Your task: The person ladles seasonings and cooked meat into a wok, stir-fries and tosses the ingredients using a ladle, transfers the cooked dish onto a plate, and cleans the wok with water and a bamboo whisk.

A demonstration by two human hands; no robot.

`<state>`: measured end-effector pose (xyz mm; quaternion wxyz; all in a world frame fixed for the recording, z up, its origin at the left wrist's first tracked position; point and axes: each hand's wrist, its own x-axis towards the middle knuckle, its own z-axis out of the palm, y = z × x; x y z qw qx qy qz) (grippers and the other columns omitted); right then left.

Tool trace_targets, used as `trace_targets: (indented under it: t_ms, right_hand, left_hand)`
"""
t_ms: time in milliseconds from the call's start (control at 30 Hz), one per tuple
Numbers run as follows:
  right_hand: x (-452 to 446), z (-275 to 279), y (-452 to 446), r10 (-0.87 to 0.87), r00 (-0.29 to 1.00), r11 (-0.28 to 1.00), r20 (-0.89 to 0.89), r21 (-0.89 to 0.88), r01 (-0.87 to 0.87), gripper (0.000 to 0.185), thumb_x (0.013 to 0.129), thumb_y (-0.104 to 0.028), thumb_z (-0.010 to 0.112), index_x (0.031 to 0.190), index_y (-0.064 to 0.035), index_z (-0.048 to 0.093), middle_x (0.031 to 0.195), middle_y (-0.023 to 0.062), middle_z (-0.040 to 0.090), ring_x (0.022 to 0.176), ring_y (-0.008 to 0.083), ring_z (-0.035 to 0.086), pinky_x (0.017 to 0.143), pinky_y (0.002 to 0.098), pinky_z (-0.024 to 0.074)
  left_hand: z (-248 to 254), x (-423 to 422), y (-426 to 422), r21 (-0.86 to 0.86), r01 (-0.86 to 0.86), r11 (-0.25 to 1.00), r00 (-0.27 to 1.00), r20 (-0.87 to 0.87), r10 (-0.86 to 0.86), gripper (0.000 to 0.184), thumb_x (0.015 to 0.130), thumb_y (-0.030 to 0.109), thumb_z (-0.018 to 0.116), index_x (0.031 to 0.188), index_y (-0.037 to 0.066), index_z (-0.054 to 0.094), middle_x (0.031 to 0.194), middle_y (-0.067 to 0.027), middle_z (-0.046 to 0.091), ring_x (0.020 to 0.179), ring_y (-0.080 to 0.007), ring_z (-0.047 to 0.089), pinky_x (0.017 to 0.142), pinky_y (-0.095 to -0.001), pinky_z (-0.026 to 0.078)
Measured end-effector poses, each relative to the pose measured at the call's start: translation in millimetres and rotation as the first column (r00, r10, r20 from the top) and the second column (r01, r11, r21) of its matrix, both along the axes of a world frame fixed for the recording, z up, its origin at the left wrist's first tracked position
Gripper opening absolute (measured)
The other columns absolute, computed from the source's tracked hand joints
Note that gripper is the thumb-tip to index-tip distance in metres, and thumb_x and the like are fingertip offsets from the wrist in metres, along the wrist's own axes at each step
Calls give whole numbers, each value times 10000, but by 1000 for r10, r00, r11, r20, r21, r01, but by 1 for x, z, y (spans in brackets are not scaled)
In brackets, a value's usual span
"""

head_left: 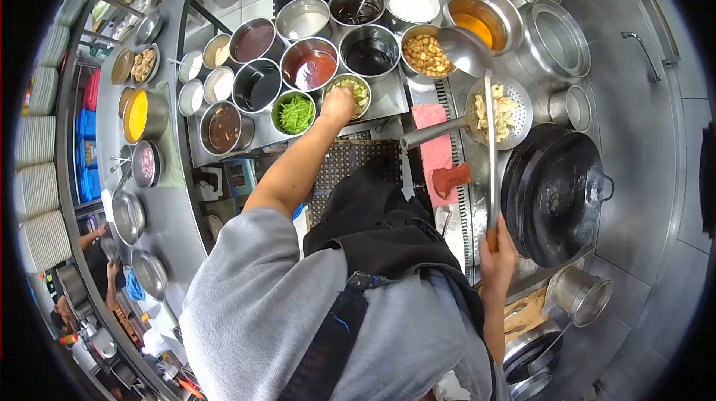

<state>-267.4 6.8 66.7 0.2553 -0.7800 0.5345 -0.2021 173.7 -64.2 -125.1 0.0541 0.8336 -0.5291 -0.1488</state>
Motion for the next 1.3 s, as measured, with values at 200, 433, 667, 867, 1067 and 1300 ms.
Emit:
trace_targets:
  t_ms: [200,433,667,867,1067,1300]
  right_hand:
    - [65,-5,-60,134,967,978,-217,188,-93,513,772,-25,585,1264,79,484,1081,302,586,974,373,616,847,369,468]
    - [55,36,-84,-188,980,712,59,695,95,565,790,4,602,1332,38,447,856,94,642,585,139,571,550,273,463]
    - [55,35,-84,-341,907,654,248,755,39,564,789,43,608,1331,25,455,766,40,602,504,94,513,453,230,417]
    - [51,18,-72,-365,891,660,269,750,44,561,781,44,617,1320,28,465,775,44,605,510,99,526,449,238,425]
    - [47,8,-68,-345,887,671,306,741,5,563,780,40,618,1320,34,460,785,50,603,513,100,535,441,245,432]
    - [47,37,-34,-567,688,577,453,814,-61,553,788,1,610,1315,36,448,784,56,563,471,119,521,358,242,415]
  left_hand:
    - [-12,-4,6,-151,-29,988,1000,-11,27,212,783,52,547,988,3,568,922,-228,627,827,-374,651,736,-418,545]
    - [-7,1,9,-229,-93,969,984,-172,54,195,732,25,578,925,-3,569,934,-241,629,823,-385,647,739,-439,536]
    - [-12,3,9,-315,-155,936,969,-232,83,119,752,39,561,858,5,604,805,-231,646,752,-387,647,714,-460,525]
    - [0,11,12,-382,-152,912,972,-227,67,98,787,79,558,843,29,620,763,-221,641,731,-383,639,696,-477,512]
    - [18,7,-11,-467,-110,878,964,-266,-21,100,798,99,578,856,31,623,758,-215,641,732,-394,631,692,-485,504]
    - [112,-54,-134,-685,282,672,822,-189,-537,174,761,34,556,910,36,646,959,-188,633,870,-369,620,760,-436,506]
